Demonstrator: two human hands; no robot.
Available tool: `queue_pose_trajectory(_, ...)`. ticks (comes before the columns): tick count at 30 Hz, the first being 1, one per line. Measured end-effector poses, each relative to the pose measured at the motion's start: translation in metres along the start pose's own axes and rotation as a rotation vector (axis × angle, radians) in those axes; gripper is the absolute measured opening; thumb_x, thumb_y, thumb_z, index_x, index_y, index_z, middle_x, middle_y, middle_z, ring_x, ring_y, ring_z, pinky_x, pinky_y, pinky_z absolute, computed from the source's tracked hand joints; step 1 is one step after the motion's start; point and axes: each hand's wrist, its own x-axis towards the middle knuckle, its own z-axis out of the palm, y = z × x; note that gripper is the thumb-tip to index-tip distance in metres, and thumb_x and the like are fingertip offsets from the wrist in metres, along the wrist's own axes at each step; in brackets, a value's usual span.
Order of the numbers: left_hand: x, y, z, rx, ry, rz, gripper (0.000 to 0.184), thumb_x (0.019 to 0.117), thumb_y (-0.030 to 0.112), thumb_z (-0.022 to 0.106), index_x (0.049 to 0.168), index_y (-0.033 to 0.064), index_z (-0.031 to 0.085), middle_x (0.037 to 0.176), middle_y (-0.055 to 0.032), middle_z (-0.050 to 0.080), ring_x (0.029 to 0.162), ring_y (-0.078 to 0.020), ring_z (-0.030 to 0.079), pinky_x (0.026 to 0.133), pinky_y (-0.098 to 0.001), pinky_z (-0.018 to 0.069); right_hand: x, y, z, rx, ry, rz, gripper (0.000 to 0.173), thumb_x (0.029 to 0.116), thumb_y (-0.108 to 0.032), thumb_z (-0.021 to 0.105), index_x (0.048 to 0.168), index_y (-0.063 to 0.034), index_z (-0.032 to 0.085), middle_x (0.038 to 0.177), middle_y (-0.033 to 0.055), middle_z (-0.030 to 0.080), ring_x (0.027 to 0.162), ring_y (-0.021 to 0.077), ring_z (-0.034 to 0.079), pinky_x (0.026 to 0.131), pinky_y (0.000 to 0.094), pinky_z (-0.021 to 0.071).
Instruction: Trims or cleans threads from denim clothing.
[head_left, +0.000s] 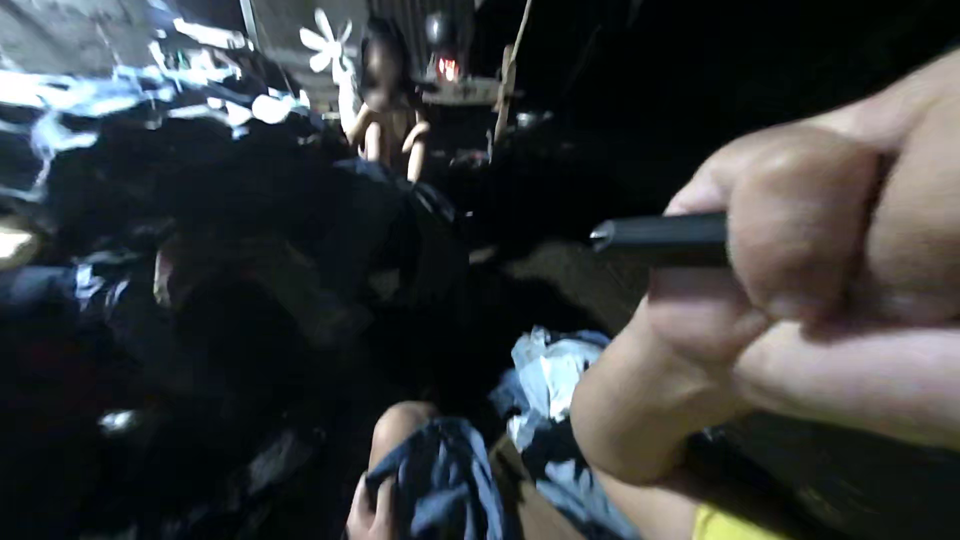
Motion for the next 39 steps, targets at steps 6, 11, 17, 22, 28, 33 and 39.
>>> queue_pose_trajectory(6, 0.009, -0.019, 0.003, -0.032, 0.020, 0.030, 0.015, 0.0941, 0.001, 0.056, 0.101, -0.0104, 0.063, 0.085, -0.0021, 0.065, 0.078, 0.0069, 0.060, 0.076, -0.0130, 0.0500, -0.041, 0.014, 0.002, -0.014, 0.001, 0.200, 0.019, 0.0915, -0.017, 0.067, 0.077, -0.0104, 0.056, 0.063, -0.0027, 0.058, 0.056, 0.0062, 0.058, 0.056, 0.0187, 0.0523)
queue_pose_trajectory(11, 0.015, -0.031, 0.001, -0.060, 0.002, 0.038, 0.012, 0.0927, 0.000, 0.056, 0.097, -0.0076, 0.065, 0.081, 0.0011, 0.065, 0.075, 0.0068, 0.060, 0.073, -0.0138, 0.0513, -0.045, 0.043, -0.017, -0.324, 0.047, 0.235, 0.063, 0.0865, -0.045, 0.078, 0.137, -0.0291, 0.045, 0.098, -0.0173, 0.066, 0.055, -0.0062, 0.049, 0.044, 0.0109, 0.0432)
queue_pose_trajectory(17, 0.036, -0.066, 0.002, -0.024, -0.024, 0.108, 0.014, 0.0930, 0.006, 0.060, 0.094, -0.0063, 0.068, 0.081, -0.0029, 0.067, 0.074, 0.0012, 0.062, 0.074, -0.0198, 0.0538, -0.059, 0.070, -0.032, -0.297, 0.109, 0.401, 0.051, 0.0893, -0.032, 0.077, 0.136, -0.0361, 0.059, 0.086, -0.0217, 0.063, 0.057, -0.0080, 0.049, 0.050, 0.0102, 0.0433)
queue_pose_trajectory(22, 0.019, -0.033, -0.003, -0.046, -0.030, 0.028, 0.014, 0.0954, 0.001, 0.059, 0.100, -0.0111, 0.064, 0.084, -0.0064, 0.066, 0.078, 0.0012, 0.061, 0.078, -0.0203, 0.0526, -0.164, 0.063, -0.031, -0.437, -0.009, 1.006, 0.036, 0.0913, -0.010, 0.065, 0.123, 0.0049, 0.061, 0.096, -0.0031, 0.066, 0.067, -0.0048, 0.053, 0.060, 0.0142, 0.0460)
queue_pose_trajectory(28, 0.020, -0.039, 0.002, -0.063, 0.008, 0.107, 0.016, 0.0957, 0.005, 0.061, 0.101, -0.0087, 0.067, 0.088, -0.0064, 0.069, 0.080, -0.0012, 0.064, 0.080, -0.0228, 0.0543, -0.262, 0.013, -0.024, -0.232, -0.543, 1.772, 0.034, 0.1058, -0.016, 0.049, 0.133, 0.0005, 0.060, 0.098, 0.0088, 0.064, 0.074, 0.0074, 0.051, 0.071, 0.0260, 0.0448)
queue_pose_trajectory(33, 0.007, -0.025, 0.005, -0.048, -0.009, 0.084, 0.011, 0.0927, 0.002, 0.066, 0.099, -0.0071, 0.069, 0.087, -0.0016, 0.069, 0.081, 0.0032, 0.064, 0.079, -0.0177, 0.0544, -0.279, -0.011, -0.011, -0.348, -0.630, 1.656, 0.042, 0.1079, -0.026, 0.045, 0.136, 0.0004, 0.060, 0.118, 0.0151, 0.069, 0.095, 0.0143, 0.066, 0.087, 0.0348, 0.0536)
queue_pose_trajectory(39, 0.003, -0.033, 0.001, -0.078, -0.070, 0.007, 0.011, 0.0902, 0.004, 0.071, 0.101, 0.0010, 0.070, 0.089, 0.0027, 0.071, 0.083, 0.0024, 0.066, 0.080, -0.0190, 0.0565, -0.314, -0.029, -0.022, -0.457, -0.781, 1.429, 0.051, 0.1056, -0.037, 0.053, 0.150, -0.0128, 0.048, 0.095, 0.0106, 0.070, 0.073, 0.0205, 0.066, 0.062, 0.0417, 0.0561)
